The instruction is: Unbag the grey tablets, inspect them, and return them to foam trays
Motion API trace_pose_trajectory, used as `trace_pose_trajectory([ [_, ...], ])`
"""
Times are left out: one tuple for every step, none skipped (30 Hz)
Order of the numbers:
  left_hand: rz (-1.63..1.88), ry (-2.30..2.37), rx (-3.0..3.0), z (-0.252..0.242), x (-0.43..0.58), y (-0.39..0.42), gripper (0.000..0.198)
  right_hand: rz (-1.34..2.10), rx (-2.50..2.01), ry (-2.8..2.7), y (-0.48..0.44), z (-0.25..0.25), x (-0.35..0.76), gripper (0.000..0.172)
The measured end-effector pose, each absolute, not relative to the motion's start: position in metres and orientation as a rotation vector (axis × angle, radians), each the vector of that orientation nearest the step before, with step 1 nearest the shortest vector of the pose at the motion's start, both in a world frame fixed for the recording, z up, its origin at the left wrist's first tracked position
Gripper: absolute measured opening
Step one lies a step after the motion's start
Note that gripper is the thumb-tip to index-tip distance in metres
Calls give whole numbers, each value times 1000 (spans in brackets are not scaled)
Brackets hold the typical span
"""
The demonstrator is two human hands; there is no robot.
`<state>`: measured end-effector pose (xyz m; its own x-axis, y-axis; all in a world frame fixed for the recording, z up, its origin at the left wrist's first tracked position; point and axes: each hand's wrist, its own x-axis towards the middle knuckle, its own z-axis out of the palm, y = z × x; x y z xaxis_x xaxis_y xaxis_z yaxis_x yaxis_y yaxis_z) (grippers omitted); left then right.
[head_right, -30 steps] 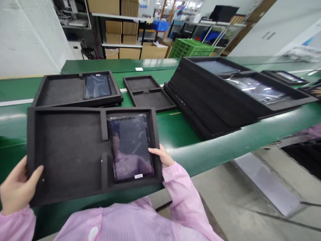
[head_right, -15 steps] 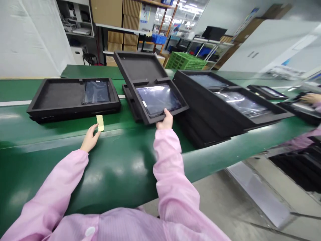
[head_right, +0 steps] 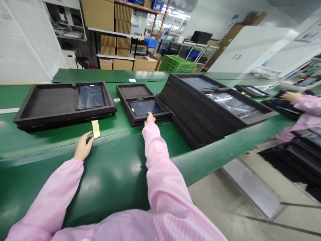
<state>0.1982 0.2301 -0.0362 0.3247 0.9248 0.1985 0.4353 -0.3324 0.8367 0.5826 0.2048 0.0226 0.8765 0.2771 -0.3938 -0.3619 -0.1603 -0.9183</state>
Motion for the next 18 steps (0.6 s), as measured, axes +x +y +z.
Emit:
trace_pose_trajectory([
  [919,1202,1909,-36,199,229,45,569,-1666,50,202,22,582,35],
  [922,1206,1909,-35,199,229,45,586,-1693,31,198,22,581,35],
  [922,1208,1909,-35,199,229,45,613,-1720,12,193,22,581,34],
  [919,1208,1911,-35,199,229,45,644,-1748,-4,188,23,581,33],
  [915,1208,1914,-35,198,229,45,674,-1777,-15,182,23,581,33],
  [911,1208,1917,-34,197,229,45,695,-1809,-19,177,24,581,32],
  [908,1209,1922,-35,197,229,45,700,-1839,-17,172,25,581,31],
  [905,1210,1927,-35,196,229,46,687,-1868,-9,168,26,581,32],
  [901,1212,1932,-35,196,230,46,661,-1892,3,166,26,581,32],
  [899,1216,1936,-35,195,230,47,628,-1909,14,165,27,580,34],
  [897,1222,1940,-35,195,230,47,595,-1920,25,165,27,578,35],
  [896,1229,1943,-35,195,230,47,564,-1925,32,167,27,576,36],
  [895,1236,1946,-35,194,231,47,541,-1926,34,169,26,574,37],
  [894,1242,1948,-35,195,230,47,526,-1925,31,172,26,571,38],
  [893,1247,1951,-35,195,230,47,516,-1924,23,175,25,568,38],
  [890,1247,1955,-35,195,230,47,509,-1924,12,177,25,564,38],
  [886,1244,1961,-35,196,229,47,505,-1927,-1,180,24,560,38],
  [882,1238,1967,-36,196,229,46,504,-1931,-14,181,24,556,38],
])
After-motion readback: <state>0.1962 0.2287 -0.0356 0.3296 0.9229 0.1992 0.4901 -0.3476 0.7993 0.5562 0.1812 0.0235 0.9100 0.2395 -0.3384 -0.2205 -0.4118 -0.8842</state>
